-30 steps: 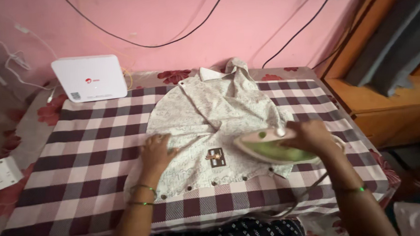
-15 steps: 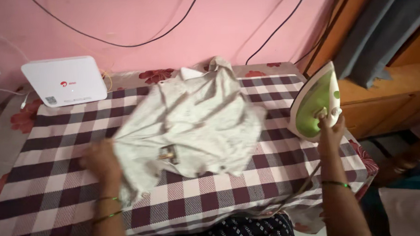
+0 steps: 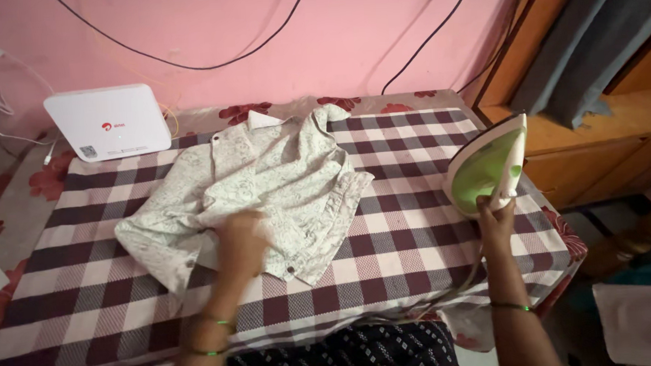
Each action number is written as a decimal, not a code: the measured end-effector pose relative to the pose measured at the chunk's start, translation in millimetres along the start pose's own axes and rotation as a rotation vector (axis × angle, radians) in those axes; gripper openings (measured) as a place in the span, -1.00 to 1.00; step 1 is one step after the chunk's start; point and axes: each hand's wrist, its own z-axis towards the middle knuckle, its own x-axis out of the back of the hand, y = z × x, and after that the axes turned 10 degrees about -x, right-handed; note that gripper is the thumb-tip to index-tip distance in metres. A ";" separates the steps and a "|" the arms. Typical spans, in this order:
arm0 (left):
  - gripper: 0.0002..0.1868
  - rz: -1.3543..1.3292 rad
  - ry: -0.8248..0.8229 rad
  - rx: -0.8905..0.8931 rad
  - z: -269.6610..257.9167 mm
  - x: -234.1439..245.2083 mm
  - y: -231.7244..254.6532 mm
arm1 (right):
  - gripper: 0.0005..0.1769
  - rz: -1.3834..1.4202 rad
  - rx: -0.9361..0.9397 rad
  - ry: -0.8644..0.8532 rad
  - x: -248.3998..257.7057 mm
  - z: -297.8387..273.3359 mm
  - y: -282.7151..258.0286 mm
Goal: The person irons a white patterned shirt on a checkered tablecloth. They repeatedly smooth the fabric, move the iron across the front, back, and sleeves, and flip the shirt to iron both sides.
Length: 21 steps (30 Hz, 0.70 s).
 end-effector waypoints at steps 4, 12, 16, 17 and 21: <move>-0.28 0.205 -0.319 -0.524 -6.6 -54.9 97.4 | -0.45 -0.278 0.020 0.130 -0.7 -9.0 3.7; -0.71 0.259 -0.369 -0.385 10.4 -97.3 90.6 | -0.30 -0.577 0.142 0.391 -7.7 -78.3 -38.3; -0.71 0.043 -0.160 -0.414 -2.6 -65.8 70.7 | -0.47 -0.695 0.259 0.437 -9.1 -110.4 -50.5; -0.71 0.028 -0.208 -0.338 -14.7 -45.4 56.6 | -0.51 -0.717 0.267 0.425 -11.4 -118.3 -51.7; -0.58 -0.129 -0.112 0.183 -102.8 64.3 -21.3 | -0.58 -0.693 0.213 0.319 -32.0 -140.5 -52.3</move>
